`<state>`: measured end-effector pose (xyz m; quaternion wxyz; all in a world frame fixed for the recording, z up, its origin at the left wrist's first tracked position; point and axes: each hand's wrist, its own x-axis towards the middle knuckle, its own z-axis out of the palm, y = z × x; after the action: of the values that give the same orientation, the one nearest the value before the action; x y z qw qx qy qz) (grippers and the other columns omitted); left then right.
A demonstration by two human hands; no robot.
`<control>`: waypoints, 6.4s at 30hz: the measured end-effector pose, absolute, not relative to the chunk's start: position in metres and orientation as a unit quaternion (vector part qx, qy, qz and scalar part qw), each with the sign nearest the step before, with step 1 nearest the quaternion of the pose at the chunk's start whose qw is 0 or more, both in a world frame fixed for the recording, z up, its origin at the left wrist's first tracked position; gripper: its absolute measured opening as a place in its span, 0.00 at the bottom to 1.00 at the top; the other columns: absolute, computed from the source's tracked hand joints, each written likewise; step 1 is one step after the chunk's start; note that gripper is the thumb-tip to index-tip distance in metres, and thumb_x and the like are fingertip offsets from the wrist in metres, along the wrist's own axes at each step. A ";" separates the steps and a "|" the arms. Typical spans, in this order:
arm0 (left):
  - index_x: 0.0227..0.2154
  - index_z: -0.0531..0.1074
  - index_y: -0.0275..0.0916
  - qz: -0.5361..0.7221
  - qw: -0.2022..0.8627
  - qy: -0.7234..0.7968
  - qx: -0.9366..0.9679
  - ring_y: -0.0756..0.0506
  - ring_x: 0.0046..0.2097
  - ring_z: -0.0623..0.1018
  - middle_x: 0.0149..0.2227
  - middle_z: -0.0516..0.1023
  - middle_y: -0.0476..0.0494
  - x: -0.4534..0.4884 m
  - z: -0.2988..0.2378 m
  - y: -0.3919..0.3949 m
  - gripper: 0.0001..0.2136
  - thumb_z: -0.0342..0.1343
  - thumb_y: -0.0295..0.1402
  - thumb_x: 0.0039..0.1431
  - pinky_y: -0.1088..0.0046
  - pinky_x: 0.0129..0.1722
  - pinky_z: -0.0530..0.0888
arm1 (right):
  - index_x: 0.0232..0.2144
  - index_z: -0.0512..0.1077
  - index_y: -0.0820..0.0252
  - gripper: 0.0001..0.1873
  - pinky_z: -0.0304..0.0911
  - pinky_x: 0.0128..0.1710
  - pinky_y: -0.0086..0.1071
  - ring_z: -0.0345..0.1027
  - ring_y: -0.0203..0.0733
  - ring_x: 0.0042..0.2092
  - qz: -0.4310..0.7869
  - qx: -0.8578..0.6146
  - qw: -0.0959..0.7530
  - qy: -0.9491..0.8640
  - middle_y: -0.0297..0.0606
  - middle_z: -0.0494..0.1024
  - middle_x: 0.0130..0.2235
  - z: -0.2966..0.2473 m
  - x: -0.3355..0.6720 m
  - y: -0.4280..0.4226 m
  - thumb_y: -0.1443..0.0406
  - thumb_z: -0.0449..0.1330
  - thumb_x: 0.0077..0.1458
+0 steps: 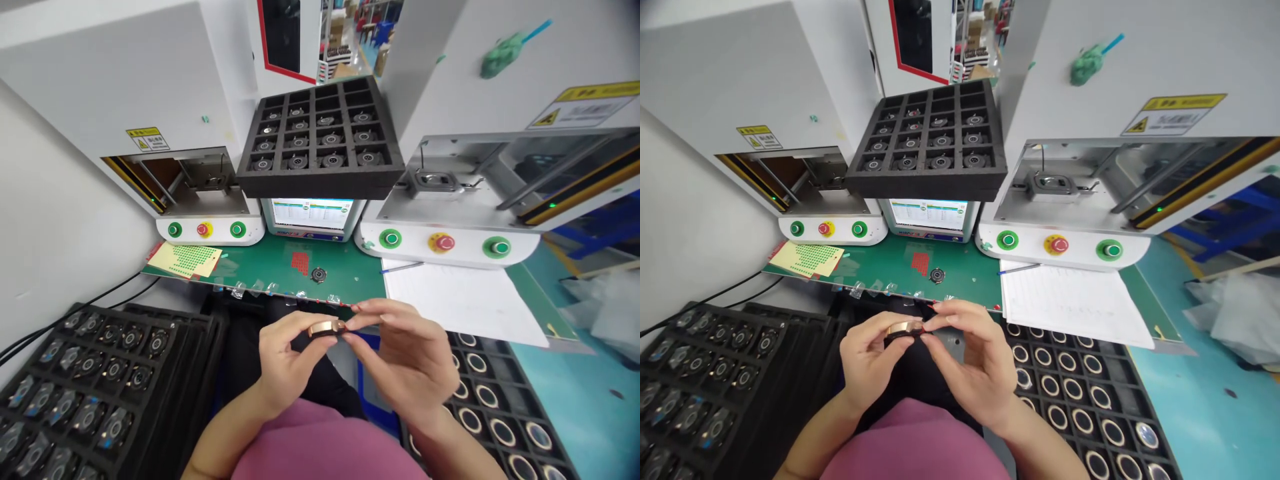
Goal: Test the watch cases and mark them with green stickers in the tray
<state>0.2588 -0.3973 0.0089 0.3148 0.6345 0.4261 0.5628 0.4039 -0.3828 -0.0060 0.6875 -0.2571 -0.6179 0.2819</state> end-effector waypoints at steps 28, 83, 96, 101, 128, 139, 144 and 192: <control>0.39 0.77 0.35 0.508 0.197 0.372 0.751 0.48 0.35 0.81 0.33 0.83 0.42 0.242 0.013 -0.396 0.07 0.61 0.28 0.57 0.77 0.37 0.77 | 0.54 0.65 0.51 0.36 0.70 0.36 0.32 0.70 0.35 0.38 0.373 -0.228 0.631 -0.640 0.34 0.71 0.40 -0.003 0.414 -0.381 0.85 0.60 0.47; 0.35 0.76 0.38 0.613 0.071 0.617 0.488 0.48 0.36 0.81 0.33 0.82 0.47 0.231 -0.034 -0.385 0.04 0.59 0.28 0.57 0.74 0.38 0.78 | 0.57 0.59 0.44 0.38 0.73 0.38 0.38 0.72 0.37 0.39 0.278 -0.330 0.629 -0.647 0.39 0.72 0.47 -0.055 0.394 -0.395 0.82 0.56 0.51; 0.33 0.70 0.34 0.509 0.466 0.643 0.333 0.56 0.19 0.61 0.31 0.82 0.39 0.202 -0.064 -0.397 0.15 0.57 0.44 0.57 0.80 0.18 0.58 | 0.48 0.64 0.59 0.20 0.74 0.41 0.45 0.69 0.45 0.46 0.298 -0.517 0.412 -0.689 0.51 0.61 0.55 -0.193 0.446 -0.299 0.71 0.54 0.50; 0.34 0.70 0.34 0.480 0.497 0.642 0.333 0.56 0.20 0.64 0.34 0.82 0.38 0.198 -0.065 -0.401 0.14 0.60 0.41 0.53 0.79 0.20 0.63 | 0.49 0.62 0.59 0.23 0.73 0.43 0.47 0.69 0.46 0.47 0.309 -0.495 0.381 -0.717 0.54 0.57 0.59 -0.198 0.436 -0.292 0.74 0.53 0.49; 0.35 0.71 0.35 0.417 0.575 0.616 0.340 0.49 0.29 0.76 0.39 0.82 0.37 0.203 -0.076 -0.405 0.13 0.59 0.40 0.52 0.73 0.30 0.73 | 0.51 0.65 0.54 0.27 0.73 0.38 0.38 0.72 0.40 0.42 0.354 -0.429 0.340 -0.758 0.48 0.53 0.66 -0.181 0.439 -0.298 0.76 0.49 0.49; 0.35 0.73 0.35 0.397 0.594 0.604 0.353 0.49 0.31 0.77 0.38 0.82 0.39 0.208 -0.082 -0.407 0.12 0.59 0.39 0.52 0.74 0.32 0.73 | 0.51 0.66 0.58 0.32 0.63 0.57 0.51 0.50 0.52 0.67 0.339 -0.417 0.319 -0.780 0.49 0.53 0.66 -0.199 0.432 -0.279 0.79 0.48 0.44; 0.34 0.73 0.35 0.404 0.596 0.606 0.338 0.49 0.31 0.77 0.38 0.82 0.38 0.208 -0.084 -0.407 0.14 0.61 0.40 0.50 0.73 0.32 0.73 | 0.48 0.70 0.55 0.30 0.66 0.53 0.49 0.61 0.48 0.61 0.346 -0.408 0.315 -0.784 0.44 0.57 0.65 -0.189 0.432 -0.283 0.79 0.46 0.45; 0.42 0.75 0.34 0.492 0.539 0.551 0.405 0.49 0.25 0.76 0.26 0.79 0.45 0.245 -0.032 -0.426 0.15 0.52 0.41 0.63 0.75 0.27 0.74 | 0.49 0.69 0.44 0.26 0.74 0.37 0.32 0.65 0.35 0.40 0.551 -0.397 0.569 -0.465 0.37 0.60 0.61 -0.036 0.372 -0.391 0.73 0.64 0.50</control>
<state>0.2447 -0.4264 -0.0323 0.5388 0.4046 0.5514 0.4919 0.3722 -0.3907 -0.0365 0.5685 -0.3968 -0.4649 0.5507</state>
